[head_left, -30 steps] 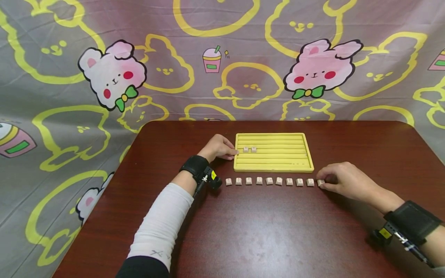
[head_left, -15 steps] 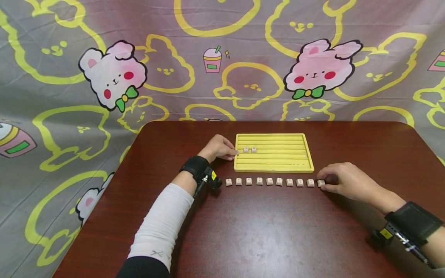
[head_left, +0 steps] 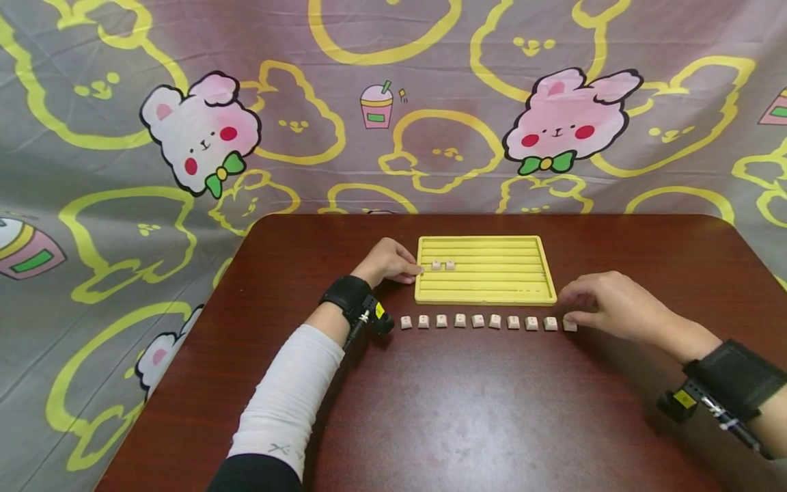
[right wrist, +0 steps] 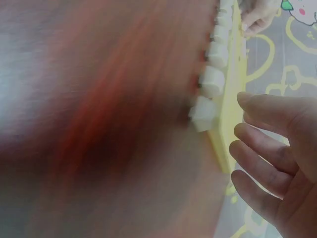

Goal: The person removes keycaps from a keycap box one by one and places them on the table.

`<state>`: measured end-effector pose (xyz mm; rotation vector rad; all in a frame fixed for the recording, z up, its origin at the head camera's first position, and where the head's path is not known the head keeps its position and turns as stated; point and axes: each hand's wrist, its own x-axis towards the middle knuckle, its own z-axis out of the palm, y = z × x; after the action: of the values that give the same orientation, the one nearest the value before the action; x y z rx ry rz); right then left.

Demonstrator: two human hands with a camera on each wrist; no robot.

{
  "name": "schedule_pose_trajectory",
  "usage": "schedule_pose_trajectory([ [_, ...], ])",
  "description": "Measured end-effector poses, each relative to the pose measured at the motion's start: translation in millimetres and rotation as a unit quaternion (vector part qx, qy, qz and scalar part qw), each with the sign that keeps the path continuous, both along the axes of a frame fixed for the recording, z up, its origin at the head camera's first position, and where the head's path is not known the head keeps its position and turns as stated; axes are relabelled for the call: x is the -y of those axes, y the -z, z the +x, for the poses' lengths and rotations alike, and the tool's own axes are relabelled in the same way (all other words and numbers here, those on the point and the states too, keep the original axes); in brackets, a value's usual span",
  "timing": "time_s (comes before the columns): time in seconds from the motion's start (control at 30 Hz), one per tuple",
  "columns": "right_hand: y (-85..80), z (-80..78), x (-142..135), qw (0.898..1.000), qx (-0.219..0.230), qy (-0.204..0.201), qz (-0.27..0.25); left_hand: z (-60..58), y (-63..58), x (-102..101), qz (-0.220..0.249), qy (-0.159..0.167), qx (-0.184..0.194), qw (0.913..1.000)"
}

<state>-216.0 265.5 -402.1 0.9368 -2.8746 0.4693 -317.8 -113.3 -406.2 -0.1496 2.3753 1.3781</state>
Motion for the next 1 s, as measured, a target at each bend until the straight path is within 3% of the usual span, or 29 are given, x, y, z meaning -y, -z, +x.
schedule_pose_trajectory([
  [0.27, -12.7, -14.9, 30, 1.0, 0.003, -0.023, 0.01, 2.1, -0.7, 0, -0.004, -0.002, -0.008, 1.0],
  [1.0, -16.0, -62.6, 106, 0.998, 0.017, -0.063, -0.008, 1.5, -1.7, 0, -0.007, -0.003, -0.01, 0.9999],
])
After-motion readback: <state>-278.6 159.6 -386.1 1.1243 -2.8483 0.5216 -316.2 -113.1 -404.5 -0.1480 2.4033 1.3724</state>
